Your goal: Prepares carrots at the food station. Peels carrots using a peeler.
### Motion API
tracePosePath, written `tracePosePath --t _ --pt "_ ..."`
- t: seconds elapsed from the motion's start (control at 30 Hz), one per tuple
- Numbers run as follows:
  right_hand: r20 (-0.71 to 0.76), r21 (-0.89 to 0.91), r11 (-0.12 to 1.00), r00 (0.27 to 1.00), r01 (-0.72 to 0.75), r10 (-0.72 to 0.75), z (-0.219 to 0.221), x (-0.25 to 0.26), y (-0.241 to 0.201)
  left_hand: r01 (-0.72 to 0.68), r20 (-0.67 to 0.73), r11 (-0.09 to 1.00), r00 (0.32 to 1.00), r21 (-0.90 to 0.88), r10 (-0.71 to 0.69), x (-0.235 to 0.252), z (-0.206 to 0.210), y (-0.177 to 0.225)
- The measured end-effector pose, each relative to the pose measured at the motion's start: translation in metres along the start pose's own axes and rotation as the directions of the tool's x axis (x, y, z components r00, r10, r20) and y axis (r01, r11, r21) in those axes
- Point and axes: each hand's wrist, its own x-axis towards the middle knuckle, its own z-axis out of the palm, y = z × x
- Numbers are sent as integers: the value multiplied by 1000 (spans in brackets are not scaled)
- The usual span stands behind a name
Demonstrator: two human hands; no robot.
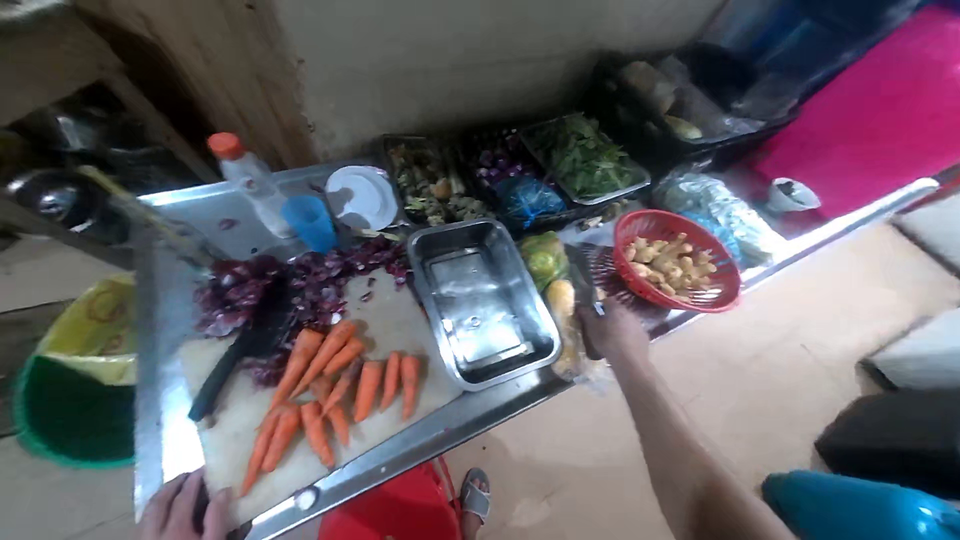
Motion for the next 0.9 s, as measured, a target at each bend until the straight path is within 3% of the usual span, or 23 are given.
tracePosePath --t 0.13,0.27,0.33,0.43,0.53,0.6,0.7,0.8,0.9 --pt "-132 222 972 990 83 -55 -6 -49 -9 -17 -69 999 998 -28 15 0 5 4" --pt "-154 453 873 981 179 -121 40 -140 -22 -25 -110 999 994 -49 19 1 12 6" --pt "-95 572 804 987 163 -133 81 -199 -30 -19 -102 994 995 -111 7 -4 10 7" --pt "28 681 726 987 99 -161 129 -299 -59 8 -112 940 992 -342 -49 8 -5 16" --pt "92 694 715 975 85 -204 158 -383 -85 -104 -92 870 993 -481 68 40 -30 51" --pt "142 687 724 965 64 -220 169 -418 -105 -163 27 836 978 -524 208 86 -51 85" --pt "170 669 735 940 111 -297 165 -452 -133 -173 251 890 921 -422 298 162 -69 142" --pt "188 636 753 913 168 -362 158 -471 -146 -180 545 961 795 -211 268 219 -65 185" --pt "194 611 766 901 198 -388 155 -478 -145 -265 677 963 701 -45 225 241 -52 206"
